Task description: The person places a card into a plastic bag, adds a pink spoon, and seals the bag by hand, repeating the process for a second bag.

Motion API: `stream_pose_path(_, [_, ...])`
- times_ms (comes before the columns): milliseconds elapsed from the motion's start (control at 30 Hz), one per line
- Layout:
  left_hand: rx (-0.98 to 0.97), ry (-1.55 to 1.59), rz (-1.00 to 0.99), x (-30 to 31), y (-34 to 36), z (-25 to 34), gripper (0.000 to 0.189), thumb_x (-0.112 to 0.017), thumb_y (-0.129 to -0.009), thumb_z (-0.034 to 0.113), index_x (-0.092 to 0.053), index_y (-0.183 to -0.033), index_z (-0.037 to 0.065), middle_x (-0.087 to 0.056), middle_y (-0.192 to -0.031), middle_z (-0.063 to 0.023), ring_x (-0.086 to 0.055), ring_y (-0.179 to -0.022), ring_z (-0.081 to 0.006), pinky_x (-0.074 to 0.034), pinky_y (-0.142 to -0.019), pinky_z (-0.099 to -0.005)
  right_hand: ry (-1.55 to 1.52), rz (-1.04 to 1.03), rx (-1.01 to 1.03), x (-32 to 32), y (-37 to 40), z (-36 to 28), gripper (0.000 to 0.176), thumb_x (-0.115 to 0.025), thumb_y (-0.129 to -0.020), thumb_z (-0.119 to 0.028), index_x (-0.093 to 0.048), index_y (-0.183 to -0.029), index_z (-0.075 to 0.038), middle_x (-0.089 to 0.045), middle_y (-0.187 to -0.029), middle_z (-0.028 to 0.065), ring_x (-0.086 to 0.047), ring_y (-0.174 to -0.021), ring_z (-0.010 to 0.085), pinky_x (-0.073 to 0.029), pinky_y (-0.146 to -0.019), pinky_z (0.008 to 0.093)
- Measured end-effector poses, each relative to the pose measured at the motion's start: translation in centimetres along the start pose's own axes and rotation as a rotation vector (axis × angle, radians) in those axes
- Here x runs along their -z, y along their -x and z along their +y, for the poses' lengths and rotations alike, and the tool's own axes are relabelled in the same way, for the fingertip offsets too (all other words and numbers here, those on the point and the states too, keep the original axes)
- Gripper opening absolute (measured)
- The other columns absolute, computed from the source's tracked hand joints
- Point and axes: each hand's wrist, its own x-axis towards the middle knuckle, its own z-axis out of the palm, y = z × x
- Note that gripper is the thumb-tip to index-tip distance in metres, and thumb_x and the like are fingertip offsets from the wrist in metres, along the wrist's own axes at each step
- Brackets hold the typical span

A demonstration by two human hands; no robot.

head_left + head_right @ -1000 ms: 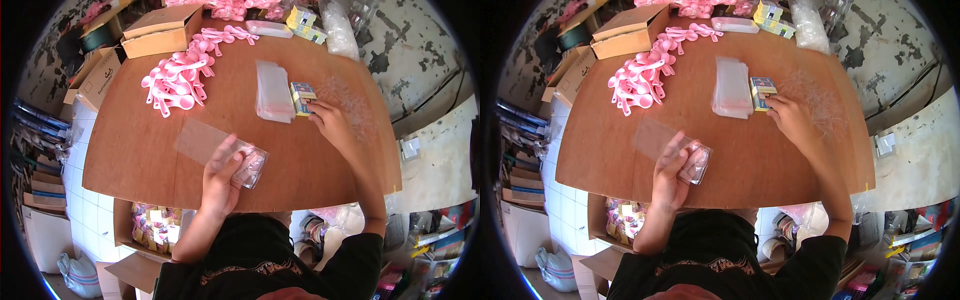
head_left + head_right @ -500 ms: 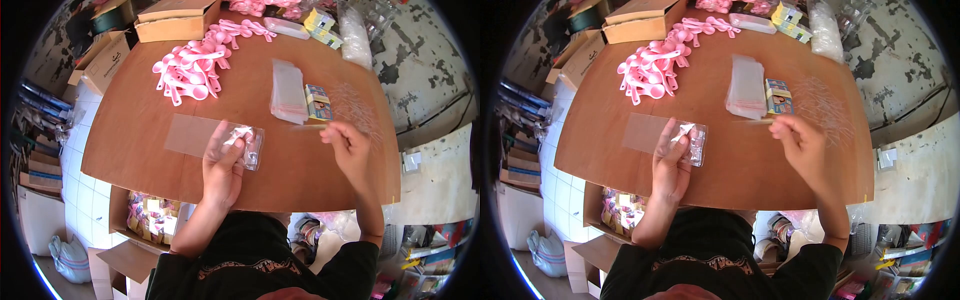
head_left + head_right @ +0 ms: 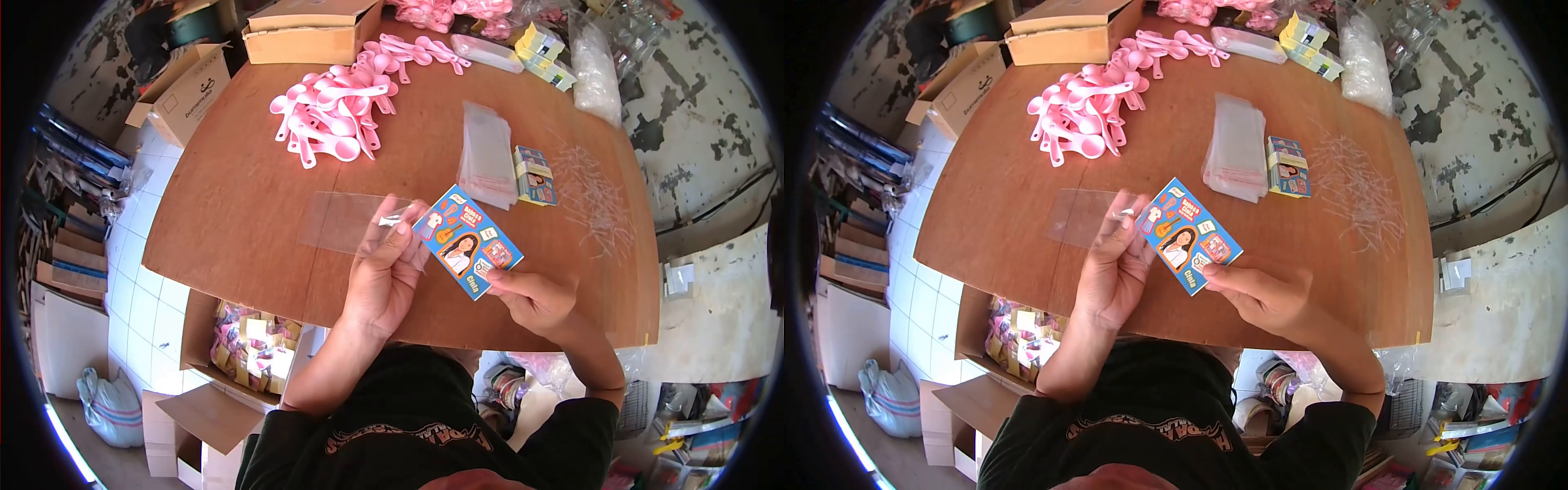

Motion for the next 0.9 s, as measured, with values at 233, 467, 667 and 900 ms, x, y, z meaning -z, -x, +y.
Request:
stream_pose_path(233, [0.023, 0.006, -0.031, -0.1, 0.2, 0.0, 0.051, -0.056, -0.092, 0.008, -0.033, -0.137, 0.007, -0.048, -0.131, -0.0127, -0.052, -0.12, -0.0218, -0.044, -0.102, -0.0387, 0.053, -0.038, 0.101, -0.5, 0.9, 0.7, 0.033, -0.077, -0.07, 0.0, -0.068, -0.101, -0.007, -0.064, -0.068, 0.007, -0.057, -0.051, 0.0158, -0.041, -0.042, 0.0267])
stream_pose_path(467, [0.08, 0.014, -0.047, -0.2, 0.3, -0.3, 0.046, -0.052, -0.094, 0.012, -0.034, -0.137, 0.011, -0.048, -0.133, -0.0097, -0.053, -0.119, -0.0213, -0.041, -0.103, -0.0417, 0.106, -0.002, 0.157, -0.6, 1.3, 1.1, 0.032, -0.077, -0.07, -0.001, -0.068, -0.1, -0.005, -0.062, -0.067, 0.0048, -0.053, -0.048, 0.015, -0.038, -0.04, 0.0266])
stream_pose_path(667, [0.11, 0.083, -0.044, 0.0, 0.2, -0.4, 0.042, -0.052, -0.095, 0.013, -0.039, -0.135, 0.013, -0.054, -0.127, -0.0058, -0.054, -0.118, -0.0188, -0.043, -0.101, -0.0397, 0.113, -0.014, 0.153, -0.3, 1.3, 0.9, 0.032, -0.076, -0.068, 0.001, -0.068, -0.099, -0.004, -0.064, -0.069, 0.0062, -0.055, -0.049, 0.0159, -0.04, -0.041, 0.0272])
stream_pose_path(900, [0.115, 0.122, -0.093, 0.3, 0.0, -0.3, 0.037, -0.052, -0.095, 0.014, -0.044, -0.131, 0.014, -0.058, -0.122, -0.0053, -0.06, -0.103, -0.0155, -0.049, -0.083, -0.0332, 0.09, -0.097, 0.177, -0.3, 1.3, 0.5, 0.026, -0.071, -0.071, 0.004, -0.068, -0.096, -0.001, -0.066, -0.078, 0.0099, -0.065, -0.065, 0.0231, -0.053, -0.052, 0.031])
